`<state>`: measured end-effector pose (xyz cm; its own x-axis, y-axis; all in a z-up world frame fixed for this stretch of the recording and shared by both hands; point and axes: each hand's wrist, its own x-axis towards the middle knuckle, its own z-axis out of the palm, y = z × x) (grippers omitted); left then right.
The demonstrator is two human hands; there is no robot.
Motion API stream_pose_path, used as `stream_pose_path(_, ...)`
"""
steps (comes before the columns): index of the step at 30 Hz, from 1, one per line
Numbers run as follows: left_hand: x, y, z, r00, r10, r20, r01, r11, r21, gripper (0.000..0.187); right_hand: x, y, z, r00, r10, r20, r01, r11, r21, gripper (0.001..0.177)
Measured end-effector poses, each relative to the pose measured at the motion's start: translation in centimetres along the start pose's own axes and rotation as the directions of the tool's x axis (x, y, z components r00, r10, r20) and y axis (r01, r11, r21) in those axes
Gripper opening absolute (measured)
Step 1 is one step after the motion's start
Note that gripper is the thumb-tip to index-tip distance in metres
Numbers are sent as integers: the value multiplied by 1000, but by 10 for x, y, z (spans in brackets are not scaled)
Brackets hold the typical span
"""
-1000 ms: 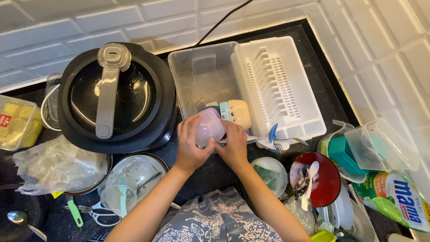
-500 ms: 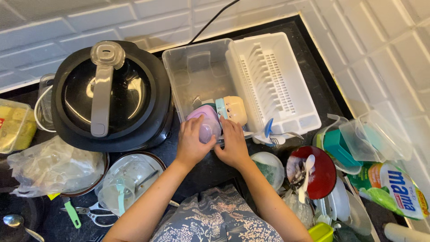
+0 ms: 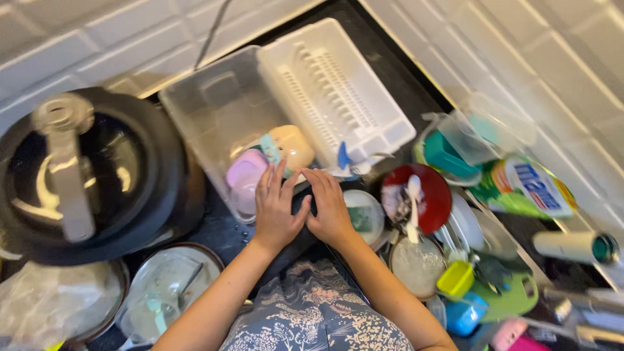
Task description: The person washes dishes by hand at a kitchen sink, scrubbing a plastic cup, a plate, and a spoon with a sponge under running water, rinsing each item, and placing the cleaned items into a white dish drying rack beside the sink.
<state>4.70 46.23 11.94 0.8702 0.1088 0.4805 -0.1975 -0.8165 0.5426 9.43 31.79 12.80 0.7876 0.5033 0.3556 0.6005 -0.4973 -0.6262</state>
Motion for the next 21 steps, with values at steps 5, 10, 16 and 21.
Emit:
stream_pose_path(5, 4, 42, 35, 986, 148, 74, -136, 979, -148, 53, -36, 14, -41, 986, 107, -129, -116, 991, -63, 57)
stream_pose_path(10, 4, 83, 73, 948, 257, 188, -196, 937, -289, 53, -79, 41, -78, 940, 261, -218, -290, 951, -108, 57)
stream_pose_path(16, 0, 122, 121, 896, 309, 318, -156, 891, -426, 48, -124, 85, -104, 840, 471, -269, -512, 853, -104, 49)
stream_pose_path(21, -8, 134, 152, 889, 310, 337, -151, 893, -423, 46, -139, 117, -105, 763, 601, -238, -645, 733, -215, 37)
